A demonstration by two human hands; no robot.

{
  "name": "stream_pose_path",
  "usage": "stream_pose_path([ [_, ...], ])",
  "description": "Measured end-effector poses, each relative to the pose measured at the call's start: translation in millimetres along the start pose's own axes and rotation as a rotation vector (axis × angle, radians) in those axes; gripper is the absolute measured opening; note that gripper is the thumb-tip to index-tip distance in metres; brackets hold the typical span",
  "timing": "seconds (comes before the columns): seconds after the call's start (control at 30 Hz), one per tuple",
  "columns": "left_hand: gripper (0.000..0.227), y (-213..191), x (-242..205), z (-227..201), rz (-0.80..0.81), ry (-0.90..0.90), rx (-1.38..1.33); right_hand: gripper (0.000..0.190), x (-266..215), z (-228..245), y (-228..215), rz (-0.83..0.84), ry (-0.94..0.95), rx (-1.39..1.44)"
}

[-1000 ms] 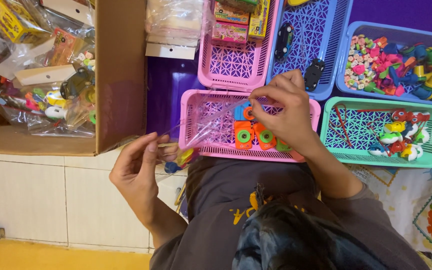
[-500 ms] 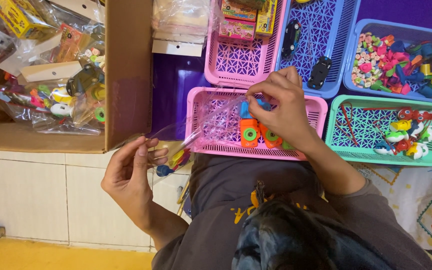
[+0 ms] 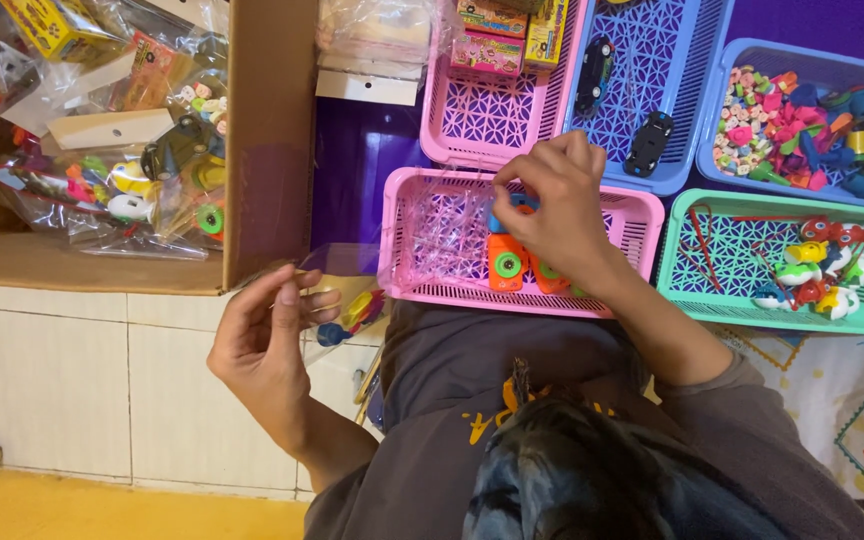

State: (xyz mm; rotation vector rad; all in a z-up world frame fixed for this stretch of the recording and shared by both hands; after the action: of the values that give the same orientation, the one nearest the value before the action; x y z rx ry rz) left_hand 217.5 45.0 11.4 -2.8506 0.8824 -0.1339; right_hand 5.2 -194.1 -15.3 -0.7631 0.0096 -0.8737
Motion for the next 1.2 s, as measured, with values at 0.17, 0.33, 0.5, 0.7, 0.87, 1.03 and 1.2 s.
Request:
stream_pose_path([
  [0.17,0.015,8.2,-0.5,-3.8,0.024,0.001,0.011,0.011,-3.7,-3.6,10.8,0.044,-0.018,-0.052],
  [0.33,0.017,13.8,-0.9,-3.6,0.045,-0.004,0.005,0.009,-7.4,-8.3,16.7,0.081,-0.052,-0.120],
  [0.5,0.016,19.4,0.0,-2.6,0.067,0.001,0.005,0.010,-9.0,-0.3,16.3,0.126,-0.081,-0.174],
  [0.7,0.016,26.8,-0.1,-2.8,0.088,-0.010,-0.002,0.012,-10.1,12.5,9.9,0.124,-0.148,-0.318],
  [0.87,0.016,29.8,1.1,-4.2,0.097,-0.010,-0.017,0.015,-11.1,15.5,8.2,0.123,-0.183,-0.412],
  [1.03,0.016,31.7,1.0,-3.2,0.099,-0.014,-0.027,0.018,-13.1,13.5,6.6,0.119,-0.217,-0.480],
  [1.2,0.016,34.2,-0.1,-3.1,0.109,-0.010,-0.054,0.019,-7.7,17.9,-11.3,0.072,-0.199,-0.353],
])
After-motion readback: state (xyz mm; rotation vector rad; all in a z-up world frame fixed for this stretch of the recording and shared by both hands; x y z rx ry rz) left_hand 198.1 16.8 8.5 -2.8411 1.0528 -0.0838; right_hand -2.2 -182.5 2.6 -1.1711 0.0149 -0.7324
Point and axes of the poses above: each hand's wrist, its own x-axis towards the middle knuckle, its own y-axis out of the palm, z = x × y, the point moved 10 cm from there along x, towards the middle knuckle, and after that the axes turned 13 degrees about x, right-handed, at the moved point
